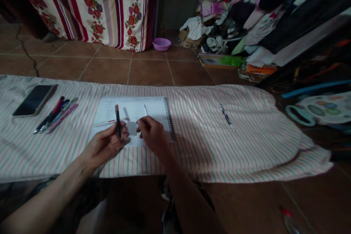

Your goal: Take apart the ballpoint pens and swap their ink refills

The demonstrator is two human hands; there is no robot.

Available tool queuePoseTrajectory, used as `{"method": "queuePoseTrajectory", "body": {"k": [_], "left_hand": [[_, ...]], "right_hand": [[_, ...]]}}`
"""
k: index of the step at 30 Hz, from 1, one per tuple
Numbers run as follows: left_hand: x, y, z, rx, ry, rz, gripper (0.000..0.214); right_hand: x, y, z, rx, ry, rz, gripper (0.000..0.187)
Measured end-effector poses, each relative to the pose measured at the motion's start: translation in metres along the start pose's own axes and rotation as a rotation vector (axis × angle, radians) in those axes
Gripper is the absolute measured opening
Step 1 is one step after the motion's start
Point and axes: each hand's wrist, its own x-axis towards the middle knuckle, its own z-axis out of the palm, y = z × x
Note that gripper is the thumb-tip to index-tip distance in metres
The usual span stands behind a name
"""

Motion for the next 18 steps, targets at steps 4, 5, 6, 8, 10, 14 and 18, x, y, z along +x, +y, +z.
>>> {"method": "queuePoseTrajectory", "body": {"k": [4, 5, 6, 8, 10, 14, 18], "left_hand": [[0.002, 0.000, -0.001, -0.054, -0.040, -0.018, 0.021], [0.002, 0.000, -0.001, -0.057, -0.037, -0.024, 0.021], [0.002, 0.000, -0.001, -0.059, -0.032, -0.025, 0.021], [0.002, -0.001, 0.000, -0.060, -0.022, -0.020, 0.021], [0.002, -0.001, 0.000, -0.057, -0.024, -0.012, 0.019], [0.002, -0.003, 0.000, 0.000, -0.036, 0.008, 0.016], [0.002, -0.005, -0.001, 0.207, -0.103, 0.055, 0.015]], "right_hand": [[-0.002, -0.005, 0.006, 0.040, -0.055, -0.011, 0.019], [-0.002, -0.005, 0.007, 0.042, -0.064, -0.017, 0.019], [-0.002, -0.006, 0.009, 0.046, -0.071, -0.021, 0.019], [-0.002, -0.006, 0.011, 0.058, -0.080, -0.022, 0.019], [-0.002, -0.005, 0.012, 0.076, -0.085, -0.019, 0.019], [-0.001, -0.005, 0.013, 0.097, -0.093, -0.019, 0.019], [-0.001, -0.008, 0.012, 0.087, -0.112, 0.012, 0.024]]}}
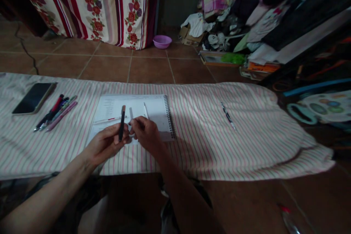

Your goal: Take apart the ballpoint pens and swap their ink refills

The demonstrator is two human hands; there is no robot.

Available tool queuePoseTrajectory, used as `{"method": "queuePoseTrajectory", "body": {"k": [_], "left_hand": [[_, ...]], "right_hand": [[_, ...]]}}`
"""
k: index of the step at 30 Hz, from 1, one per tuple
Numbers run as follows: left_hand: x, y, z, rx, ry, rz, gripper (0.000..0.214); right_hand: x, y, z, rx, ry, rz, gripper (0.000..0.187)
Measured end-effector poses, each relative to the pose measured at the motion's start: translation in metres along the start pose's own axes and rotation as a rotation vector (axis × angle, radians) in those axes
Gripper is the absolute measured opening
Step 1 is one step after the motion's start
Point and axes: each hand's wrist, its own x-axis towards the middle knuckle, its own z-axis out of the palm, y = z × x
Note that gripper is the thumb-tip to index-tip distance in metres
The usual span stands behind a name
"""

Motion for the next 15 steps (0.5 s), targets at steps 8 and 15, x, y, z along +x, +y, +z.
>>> {"method": "queuePoseTrajectory", "body": {"k": [8, 15], "left_hand": [[-0.0025, -0.0042, 0.0053, 0.329, -0.115, -0.035, 0.027], [-0.0014, -0.0074, 0.0086, 0.450, -0.018, -0.005, 0.032]], "right_hand": [[-0.0013, 0.0008, 0.0003, -0.162, -0.028, -0.055, 0.033], [-0.0030, 0.0031, -0.0074, -0.110, 0.082, -0.010, 0.029]]}}
